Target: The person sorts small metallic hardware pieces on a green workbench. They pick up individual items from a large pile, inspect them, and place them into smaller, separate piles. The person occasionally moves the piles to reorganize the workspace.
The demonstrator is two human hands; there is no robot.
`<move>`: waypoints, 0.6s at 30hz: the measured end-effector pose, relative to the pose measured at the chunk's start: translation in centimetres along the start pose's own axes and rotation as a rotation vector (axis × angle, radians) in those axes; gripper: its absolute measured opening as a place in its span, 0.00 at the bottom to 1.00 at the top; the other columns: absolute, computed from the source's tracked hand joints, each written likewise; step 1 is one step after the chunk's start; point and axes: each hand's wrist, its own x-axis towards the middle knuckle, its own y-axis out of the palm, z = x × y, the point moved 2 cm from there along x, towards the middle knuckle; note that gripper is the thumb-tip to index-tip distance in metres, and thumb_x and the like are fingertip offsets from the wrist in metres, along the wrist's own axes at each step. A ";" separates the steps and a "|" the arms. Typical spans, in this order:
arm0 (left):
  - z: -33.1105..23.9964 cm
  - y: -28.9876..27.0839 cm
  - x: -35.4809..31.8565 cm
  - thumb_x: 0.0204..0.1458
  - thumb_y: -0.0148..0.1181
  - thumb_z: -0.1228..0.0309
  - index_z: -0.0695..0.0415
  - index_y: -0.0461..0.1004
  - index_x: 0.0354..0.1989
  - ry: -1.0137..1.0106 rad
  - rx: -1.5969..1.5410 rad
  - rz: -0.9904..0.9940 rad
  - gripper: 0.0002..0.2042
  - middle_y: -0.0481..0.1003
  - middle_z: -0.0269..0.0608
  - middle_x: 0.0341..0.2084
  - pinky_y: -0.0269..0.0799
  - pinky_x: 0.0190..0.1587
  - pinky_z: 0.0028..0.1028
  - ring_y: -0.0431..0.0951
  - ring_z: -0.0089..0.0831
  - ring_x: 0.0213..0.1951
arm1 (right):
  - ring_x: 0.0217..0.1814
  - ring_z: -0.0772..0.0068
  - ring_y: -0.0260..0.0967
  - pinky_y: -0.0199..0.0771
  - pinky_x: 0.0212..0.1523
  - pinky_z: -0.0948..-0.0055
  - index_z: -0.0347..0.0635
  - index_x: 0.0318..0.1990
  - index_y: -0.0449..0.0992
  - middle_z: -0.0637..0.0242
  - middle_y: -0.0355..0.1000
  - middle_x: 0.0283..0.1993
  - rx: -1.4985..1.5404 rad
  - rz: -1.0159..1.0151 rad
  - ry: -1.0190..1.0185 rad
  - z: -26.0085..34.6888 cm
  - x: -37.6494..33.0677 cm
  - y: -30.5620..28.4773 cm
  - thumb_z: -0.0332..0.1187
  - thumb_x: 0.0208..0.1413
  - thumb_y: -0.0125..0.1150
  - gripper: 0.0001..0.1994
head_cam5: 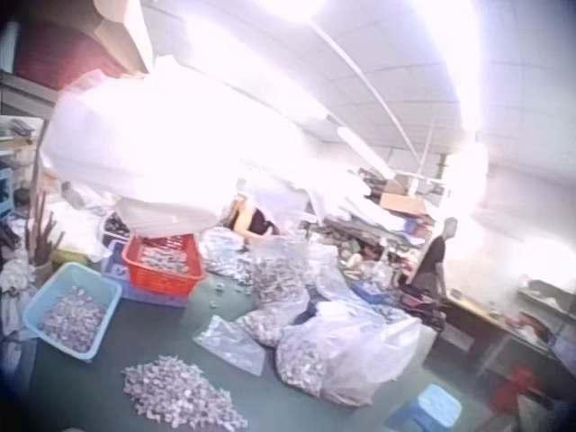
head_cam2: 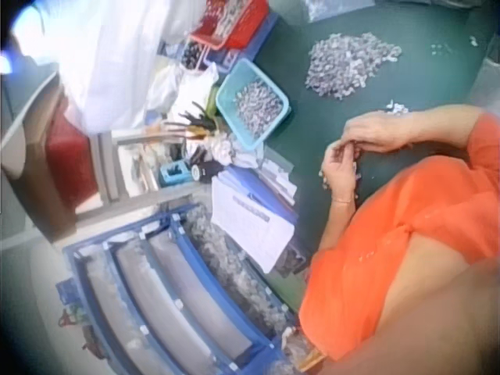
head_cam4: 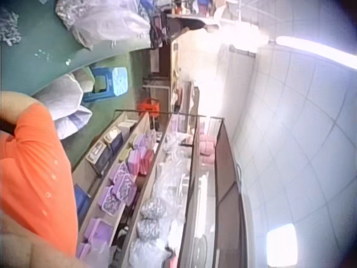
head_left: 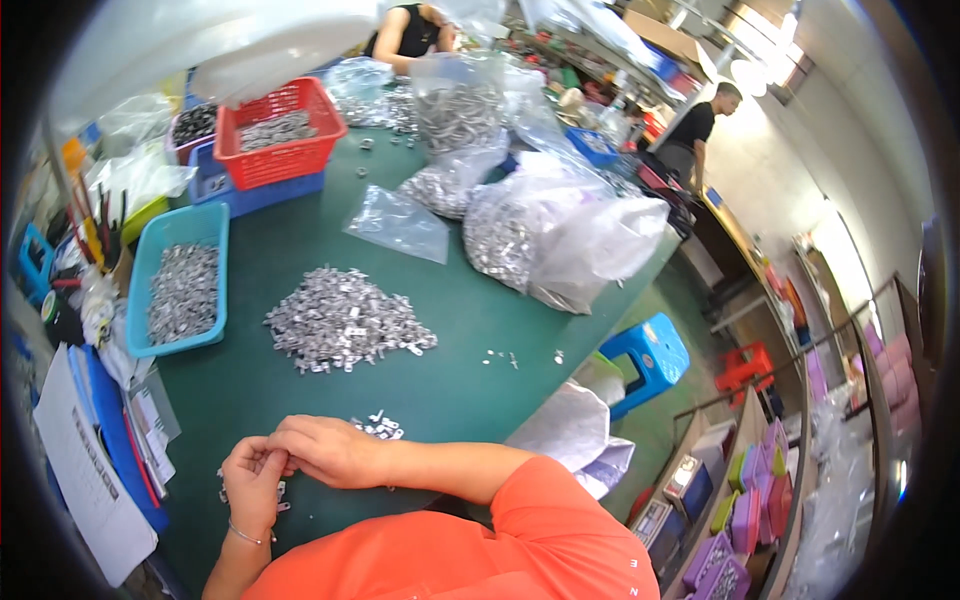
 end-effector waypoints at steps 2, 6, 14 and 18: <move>-0.1 0.9 0.0 0.54 0.56 0.82 0.64 0.72 0.33 0.038 -0.015 0.029 0.01 0.76 0.39 0.28 0.73 0.30 0.20 0.76 0.23 0.26 | 0.40 0.57 0.70 0.74 0.37 0.66 0.38 0.49 0.67 0.58 0.67 0.41 0.067 -0.072 0.095 0.1 -1.0 -0.9 0.21 0.48 0.62 0.19; -0.5 2.1 0.0 0.51 0.56 0.85 0.65 0.73 0.34 0.096 0.012 0.083 0.04 0.75 0.39 0.31 0.74 0.36 0.21 0.76 0.23 0.32 | 0.43 0.65 0.72 0.76 0.39 0.71 0.34 0.46 0.72 0.59 0.69 0.43 0.187 -0.054 0.402 -0.3 -2.8 -2.0 0.25 0.50 0.64 0.15; -1.4 3.4 -1.1 0.50 0.60 0.84 0.67 0.73 0.41 -0.096 -0.102 0.137 0.10 0.76 0.45 0.40 0.75 0.49 0.27 0.78 0.31 0.43 | 0.38 0.78 0.74 0.76 0.38 0.77 0.35 0.45 0.75 0.63 0.76 0.38 0.473 -0.191 0.841 0.9 -4.7 -2.0 0.23 0.53 0.63 0.11; -1.4 3.8 -1.1 0.52 0.60 0.83 0.67 0.71 0.42 -0.152 -0.211 0.187 0.09 0.76 0.45 0.40 0.77 0.45 0.26 0.78 0.29 0.43 | 0.37 0.80 0.72 0.74 0.38 0.79 0.33 0.47 0.74 0.66 0.75 0.37 0.526 -0.255 0.729 0.5 -6.0 -2.1 0.18 0.52 0.63 0.14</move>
